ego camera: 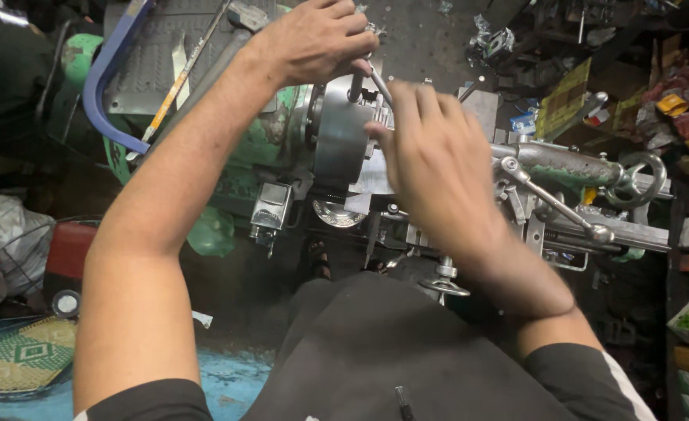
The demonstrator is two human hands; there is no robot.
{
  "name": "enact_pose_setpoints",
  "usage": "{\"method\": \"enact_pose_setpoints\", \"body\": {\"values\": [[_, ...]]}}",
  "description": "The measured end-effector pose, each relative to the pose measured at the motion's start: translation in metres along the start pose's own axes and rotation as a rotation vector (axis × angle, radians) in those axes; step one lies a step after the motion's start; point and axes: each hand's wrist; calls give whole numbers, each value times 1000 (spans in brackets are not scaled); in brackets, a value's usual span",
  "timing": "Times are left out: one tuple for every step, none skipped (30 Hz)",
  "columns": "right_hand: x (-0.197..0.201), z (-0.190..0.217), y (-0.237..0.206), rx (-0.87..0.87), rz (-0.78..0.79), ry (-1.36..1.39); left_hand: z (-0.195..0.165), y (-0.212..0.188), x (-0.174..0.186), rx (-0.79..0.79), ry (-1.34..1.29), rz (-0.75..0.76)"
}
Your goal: The person operates a metal lathe, using a wrench to tighten a component on the chuck and adjusting the tool post while the workpiece spins. They repeatedly touch the rotating metal part with a piece of paper, likely to check surface finish or temperature.
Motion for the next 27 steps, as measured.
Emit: {"method": "enact_pose_setpoints", "body": {"values": [[16,5,-2,8,-60,62,0,0,-1,10,-25,7],[22,7,-1,18,-119,123,0,1,-2,20,-51,12],[13,6,1,4,-130,31,-2,1,-2,33,-74,12],[-7,3,9,-3,-147,-59,-3,2,-2,41,-60,2],[-34,-2,15,-12,-169,-145,-5,2,-1,50,-45,-4],[-63,-13,16,-150,293,3,-6,2,0,51,-32,-3],[-90,-23,15,-291,753,156,-7,2,1,36,-43,-2],[-109,-29,11,-273,748,112,-8,2,2,27,-50,-8],[-119,-31,9,-247,738,71,-8,2,3,25,-49,-11],[-118,-28,2,-233,738,33,-8,1,3,47,-50,3],[-102,-27,-7,-71,365,-39,-8,1,3,58,-58,14],[-74,-22,-11,104,-13,-111,-7,0,2,77,-57,21],[-42,-13,-17,95,-78,-55,-7,0,2,63,-43,16],[-6,-2,-25,85,-140,1,-6,0,2,48,-31,11],[20,8,-25,109,-158,9,-7,1,1,32,-33,10],[36,16,-22,125,-174,16,-7,1,1,34,-40,2],[45,20,-19,143,-197,18,-9,2,1,33,-40,-9],[26,19,-4,82,-228,-30,-9,3,2,34,-32,-19],[-2,15,16,19,-265,-78,-10,5,3,45,-18,-11],[-35,4,26,-166,191,-67,-12,6,4,56,-8,-2],[-66,-7,26,-339,659,-43,-15,6,5,68,-4,10],[-95,-17,14,-297,641,9,-17,6,6,75,-43,22],[-116,-33,6,-244,613,45,-17,7,7,87,-70,18],[-129,-44,-1,-175,592,82,-18,6,8,113,-97,12],[-132,-52,-12,-48,433,62,-20,5,8,140,-161,9],[-127,-57,-21,60,276,48,-20,3,8,152,-234,17],[-115,-60,-29,29,217,73,-19,3,7,159,-297,25]]}}
Point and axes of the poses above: each hand's wrist, its own y-axis towards the middle knuckle, its own x-axis out of the back of the hand, z = x × y, and after that the axes turned 14 degrees about -y, right-handed
